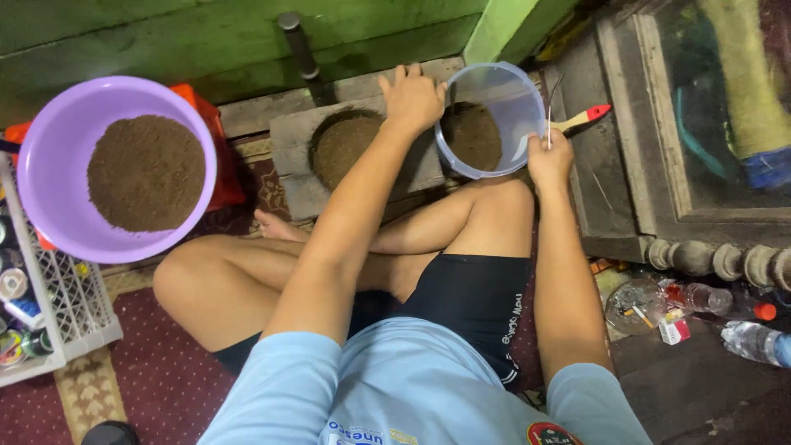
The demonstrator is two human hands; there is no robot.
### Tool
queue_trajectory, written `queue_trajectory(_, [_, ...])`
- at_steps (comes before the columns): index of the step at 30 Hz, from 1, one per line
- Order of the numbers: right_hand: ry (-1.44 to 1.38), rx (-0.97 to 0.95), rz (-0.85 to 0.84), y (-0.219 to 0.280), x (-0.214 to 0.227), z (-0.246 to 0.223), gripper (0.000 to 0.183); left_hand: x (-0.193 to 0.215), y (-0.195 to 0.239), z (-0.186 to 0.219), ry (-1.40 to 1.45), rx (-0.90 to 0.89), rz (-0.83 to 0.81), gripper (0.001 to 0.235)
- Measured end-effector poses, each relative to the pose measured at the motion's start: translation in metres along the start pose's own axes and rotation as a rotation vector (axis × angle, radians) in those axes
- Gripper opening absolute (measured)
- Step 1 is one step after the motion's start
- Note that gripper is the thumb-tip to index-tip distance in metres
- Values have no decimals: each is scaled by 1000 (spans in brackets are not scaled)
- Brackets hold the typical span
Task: Scooping brown powder from a stone mortar into a plastic container using a spoon and hands.
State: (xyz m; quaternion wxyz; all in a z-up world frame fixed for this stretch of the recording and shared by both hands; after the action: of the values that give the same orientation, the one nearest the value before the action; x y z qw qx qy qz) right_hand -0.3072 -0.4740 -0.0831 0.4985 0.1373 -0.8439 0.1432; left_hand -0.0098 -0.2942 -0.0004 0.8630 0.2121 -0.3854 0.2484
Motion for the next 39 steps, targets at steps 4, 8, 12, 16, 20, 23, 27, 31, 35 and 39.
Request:
queue_trajectory(4, [44, 46, 54, -3, 6, -6, 18, -16, -17, 18, 65, 3, -31, 53])
queue_trajectory(8, [1, 47, 91, -16, 16, 2, 19, -20, -35, 28, 63, -94, 63, 50])
queue_trajectory(12, [41, 126, 68, -27, 20, 6, 22, -29, -40, 35, 52, -3, -36, 54])
queue_trajectory(16, [85, -68, -133, -16, 45, -24, 27, -30, -41, 36, 59, 70, -66, 61])
queue_trajectory(20, [140, 39, -76, -20, 53, -39, 16, -30, -43, 36, 59, 120, -101, 65])
queue_trajectory(23, [182, 42, -85, -23, 46, -39, 23, -30, -45, 30, 50, 96, -118, 65])
queue_trajectory(27, [240, 29, -168, -17, 57, -51, 23, -30, -51, 30, 98, -25, -131, 51])
queue_trajectory(31, [339, 176, -58, -15, 65, -51, 28, -22, -49, 52, 85, -375, -5, 31])
queue_trajectory(35, [442, 230, 49, 2, 88, -69, 19, -47, -53, 61, -110, -551, 1, 52])
queue_trajectory(39, [671, 494, 148, 16, 94, -91, 12, -88, -81, 54, -434, -423, -71, 37])
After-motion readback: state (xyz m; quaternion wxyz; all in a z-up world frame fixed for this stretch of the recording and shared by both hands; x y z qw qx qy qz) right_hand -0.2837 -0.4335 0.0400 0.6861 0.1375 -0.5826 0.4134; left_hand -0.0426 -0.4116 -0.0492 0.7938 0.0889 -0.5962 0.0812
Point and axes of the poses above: each hand's wrist, its own y-axis away from the middle knuckle, its own x-axis out of the back of the hand, z = x × y, the point moved 8 cm from there along -y, towards the middle knuckle, and after that the axes turned 15 degrees about y, right-handed, at the moved point
